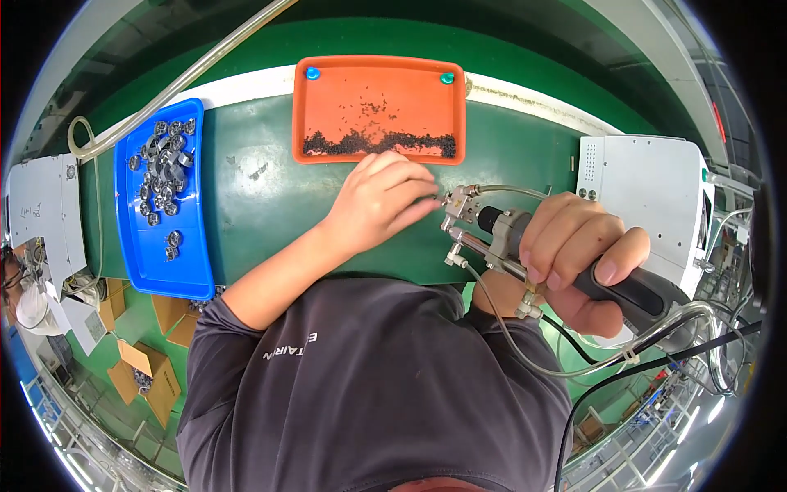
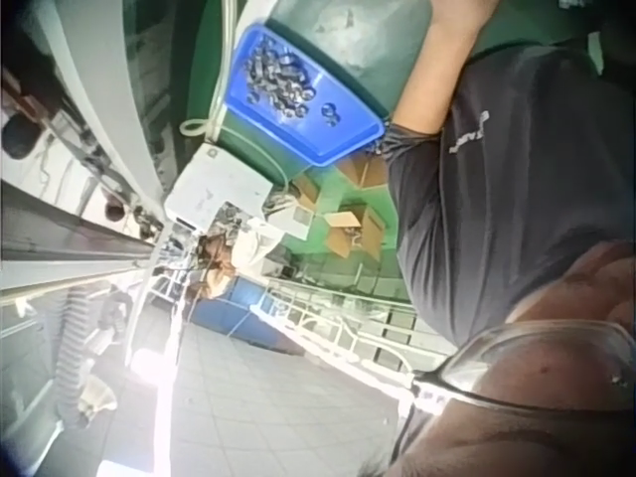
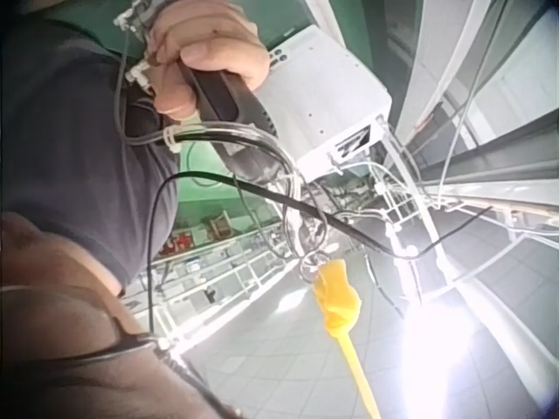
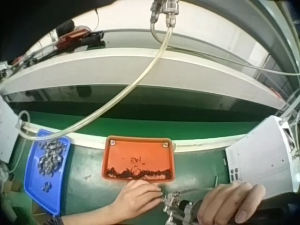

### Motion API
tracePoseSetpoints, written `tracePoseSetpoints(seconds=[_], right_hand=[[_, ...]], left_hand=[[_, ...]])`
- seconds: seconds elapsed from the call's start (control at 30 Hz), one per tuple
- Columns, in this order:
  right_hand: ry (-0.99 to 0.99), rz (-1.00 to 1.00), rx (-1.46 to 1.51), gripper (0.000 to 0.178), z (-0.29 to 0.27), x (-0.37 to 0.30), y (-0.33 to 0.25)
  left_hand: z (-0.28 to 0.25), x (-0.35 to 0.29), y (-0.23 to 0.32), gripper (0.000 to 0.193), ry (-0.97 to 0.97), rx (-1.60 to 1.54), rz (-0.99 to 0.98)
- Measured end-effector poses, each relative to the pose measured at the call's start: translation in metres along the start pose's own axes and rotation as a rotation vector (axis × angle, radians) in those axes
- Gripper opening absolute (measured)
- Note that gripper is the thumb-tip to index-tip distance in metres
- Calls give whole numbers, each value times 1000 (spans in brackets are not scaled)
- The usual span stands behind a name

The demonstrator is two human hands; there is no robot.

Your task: The person repeatedly picks up small metal parts from a tray by hand and drives screws into them using a power screwdriver.

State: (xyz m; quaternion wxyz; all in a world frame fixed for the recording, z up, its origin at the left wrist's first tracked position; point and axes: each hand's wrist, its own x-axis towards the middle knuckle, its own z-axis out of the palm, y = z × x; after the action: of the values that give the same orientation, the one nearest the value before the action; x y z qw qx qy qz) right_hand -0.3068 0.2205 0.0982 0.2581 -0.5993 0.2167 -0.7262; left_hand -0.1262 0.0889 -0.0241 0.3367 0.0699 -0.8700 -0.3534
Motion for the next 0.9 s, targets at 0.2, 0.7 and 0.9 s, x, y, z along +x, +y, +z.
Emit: tracePoseSetpoints(seconds=[0.2, 0.7, 0.9], right_hand=[[-45, 27, 16, 48, -7, 2, 0], [126, 65, -36, 43, -1, -5, -1], [147, 118, -111, 39, 4, -4, -1]], left_hand=[[0, 9, -3, 25, -23, 77, 143], [-43, 25, -49, 11, 79, 513, -51], [-39, 0, -35, 18, 104, 305, -40]])
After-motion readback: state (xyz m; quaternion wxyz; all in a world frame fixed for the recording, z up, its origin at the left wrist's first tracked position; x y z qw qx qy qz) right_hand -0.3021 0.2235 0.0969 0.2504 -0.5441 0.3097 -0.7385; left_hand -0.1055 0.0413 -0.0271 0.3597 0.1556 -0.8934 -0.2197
